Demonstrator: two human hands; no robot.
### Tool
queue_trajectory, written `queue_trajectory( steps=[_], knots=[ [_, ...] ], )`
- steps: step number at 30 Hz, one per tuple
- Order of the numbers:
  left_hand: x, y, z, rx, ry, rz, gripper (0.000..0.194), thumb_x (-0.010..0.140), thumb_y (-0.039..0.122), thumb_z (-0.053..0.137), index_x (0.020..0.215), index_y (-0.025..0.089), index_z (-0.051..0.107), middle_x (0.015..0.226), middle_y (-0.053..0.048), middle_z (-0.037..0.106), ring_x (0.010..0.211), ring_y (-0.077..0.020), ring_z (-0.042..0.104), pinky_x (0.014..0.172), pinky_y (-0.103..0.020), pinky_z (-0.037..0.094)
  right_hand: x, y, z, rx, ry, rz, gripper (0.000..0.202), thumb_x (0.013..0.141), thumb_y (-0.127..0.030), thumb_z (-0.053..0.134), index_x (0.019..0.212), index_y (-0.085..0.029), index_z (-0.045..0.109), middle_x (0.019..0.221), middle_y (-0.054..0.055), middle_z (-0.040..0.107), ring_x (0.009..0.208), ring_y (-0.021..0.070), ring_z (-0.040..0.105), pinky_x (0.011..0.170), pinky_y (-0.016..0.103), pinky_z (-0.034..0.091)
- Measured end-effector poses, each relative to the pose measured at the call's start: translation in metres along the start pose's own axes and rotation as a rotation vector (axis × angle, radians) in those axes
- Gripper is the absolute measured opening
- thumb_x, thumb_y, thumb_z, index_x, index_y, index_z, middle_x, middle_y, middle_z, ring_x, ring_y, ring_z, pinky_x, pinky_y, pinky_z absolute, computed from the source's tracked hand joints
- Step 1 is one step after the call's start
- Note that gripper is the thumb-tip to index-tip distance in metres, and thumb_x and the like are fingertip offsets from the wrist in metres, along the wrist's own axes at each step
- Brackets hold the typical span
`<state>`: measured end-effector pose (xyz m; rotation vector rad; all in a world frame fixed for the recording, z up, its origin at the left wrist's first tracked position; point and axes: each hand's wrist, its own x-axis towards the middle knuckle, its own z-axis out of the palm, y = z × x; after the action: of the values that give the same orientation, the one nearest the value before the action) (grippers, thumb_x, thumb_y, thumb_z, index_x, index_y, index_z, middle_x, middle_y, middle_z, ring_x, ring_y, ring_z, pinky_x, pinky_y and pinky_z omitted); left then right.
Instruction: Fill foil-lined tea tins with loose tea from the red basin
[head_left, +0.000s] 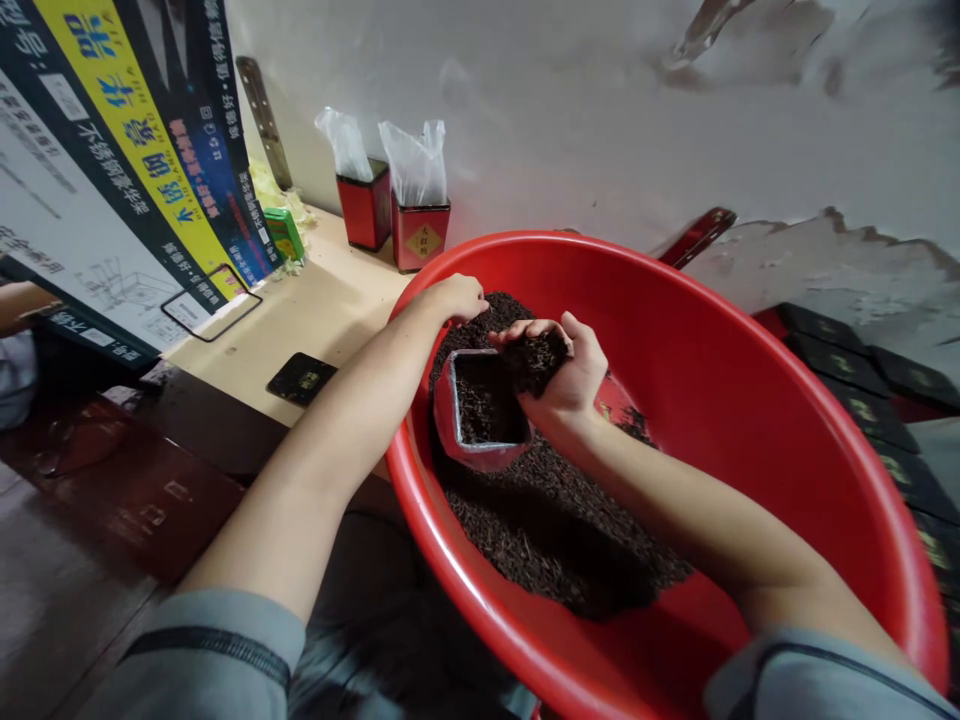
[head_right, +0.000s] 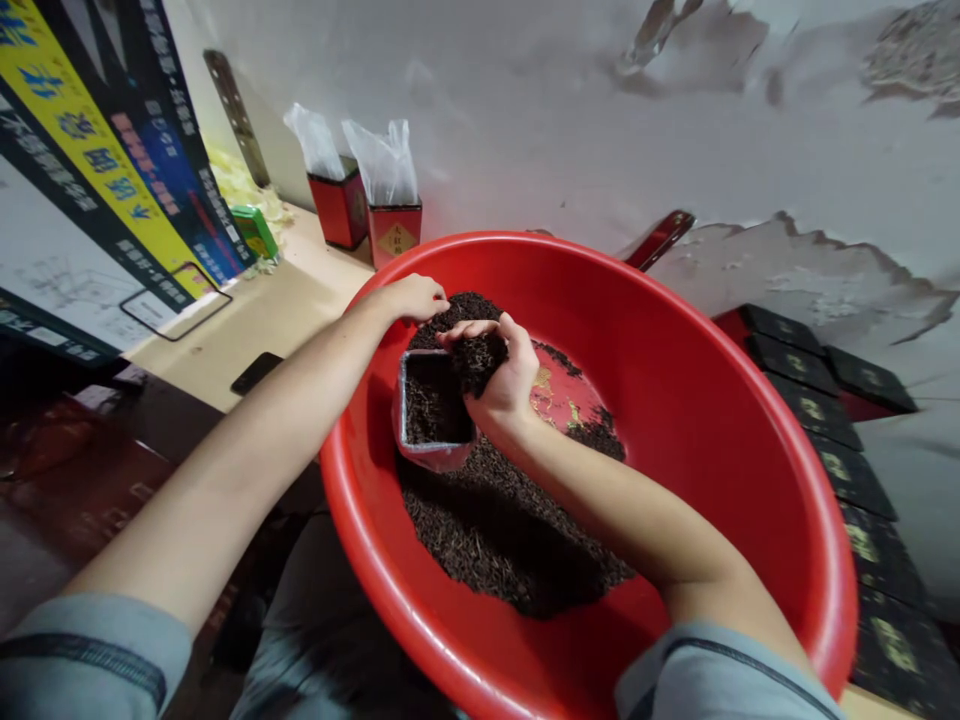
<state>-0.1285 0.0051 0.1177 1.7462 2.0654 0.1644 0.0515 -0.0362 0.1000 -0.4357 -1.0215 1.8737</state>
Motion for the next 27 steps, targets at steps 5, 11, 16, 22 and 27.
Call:
queue_trajectory(
  steps=[5, 11, 16, 22, 27],
  knots=[
    [0.001, 0.0, 0.0, -0.003, 0.009, -0.007, 0.037, 0.098, 0.032, 0.049, 0.121, 0.015, 0.073, 0.089, -0.009, 0.078, 0.069, -0.0167, 0.07, 0.065, -0.023, 0.051, -0.019, -0.006, 0.006, -0.178, -0.187, -0.067, 0.045, 0.085, -0.057, 0.052, 0.061, -0.023, 0.069, 0.072, 0.005, 0.066, 0.079, 0.0222, 0.065, 0.098, 0.046, 0.049],
    [-0.001, 0.002, -0.001, 0.0, -0.006, -0.021, 0.038, 0.098, 0.029, 0.05, 0.125, 0.014, 0.071, 0.092, -0.01, 0.078, 0.069, -0.0166, 0.07, 0.067, -0.024, 0.052, -0.002, -0.004, -0.021, -0.307, -0.249, -0.248, 0.046, 0.089, -0.057, 0.044, 0.079, -0.025, 0.076, 0.088, 0.007, 0.073, 0.095, 0.0252, 0.068, 0.103, 0.049, 0.047],
    [-0.004, 0.004, -0.004, 0.007, -0.009, -0.01, 0.037, 0.097, 0.028, 0.049, 0.121, 0.013, 0.073, 0.091, -0.012, 0.077, 0.068, -0.0179, 0.07, 0.061, -0.025, 0.05, 0.063, 0.018, -0.12, -0.759, 0.266, -0.316, 0.035, 0.095, -0.041, 0.043, 0.102, -0.023, 0.071, 0.119, 0.006, 0.071, 0.117, 0.0189, 0.061, 0.115, 0.043, 0.038],
    [0.0, 0.003, -0.005, 0.036, -0.023, -0.026, 0.038, 0.097, 0.029, 0.048, 0.122, 0.015, 0.072, 0.092, -0.011, 0.078, 0.068, -0.0178, 0.07, 0.063, -0.025, 0.05, 0.099, 0.047, -0.196, -0.882, 0.701, -0.146, 0.011, 0.087, -0.023, 0.055, 0.085, -0.018, 0.065, 0.133, 0.012, 0.065, 0.139, 0.0213, 0.045, 0.124, 0.051, 0.013],
    [0.001, 0.001, -0.005, 0.035, -0.022, -0.009, 0.037, 0.097, 0.031, 0.047, 0.12, 0.015, 0.072, 0.088, -0.01, 0.077, 0.067, -0.0166, 0.069, 0.062, -0.024, 0.048, 0.13, 0.08, -0.178, -0.754, 0.812, -0.137, 0.029, 0.092, -0.032, 0.05, 0.066, -0.022, 0.058, 0.108, 0.01, 0.074, 0.121, 0.0216, 0.061, 0.116, 0.041, 0.036]
  ],
)
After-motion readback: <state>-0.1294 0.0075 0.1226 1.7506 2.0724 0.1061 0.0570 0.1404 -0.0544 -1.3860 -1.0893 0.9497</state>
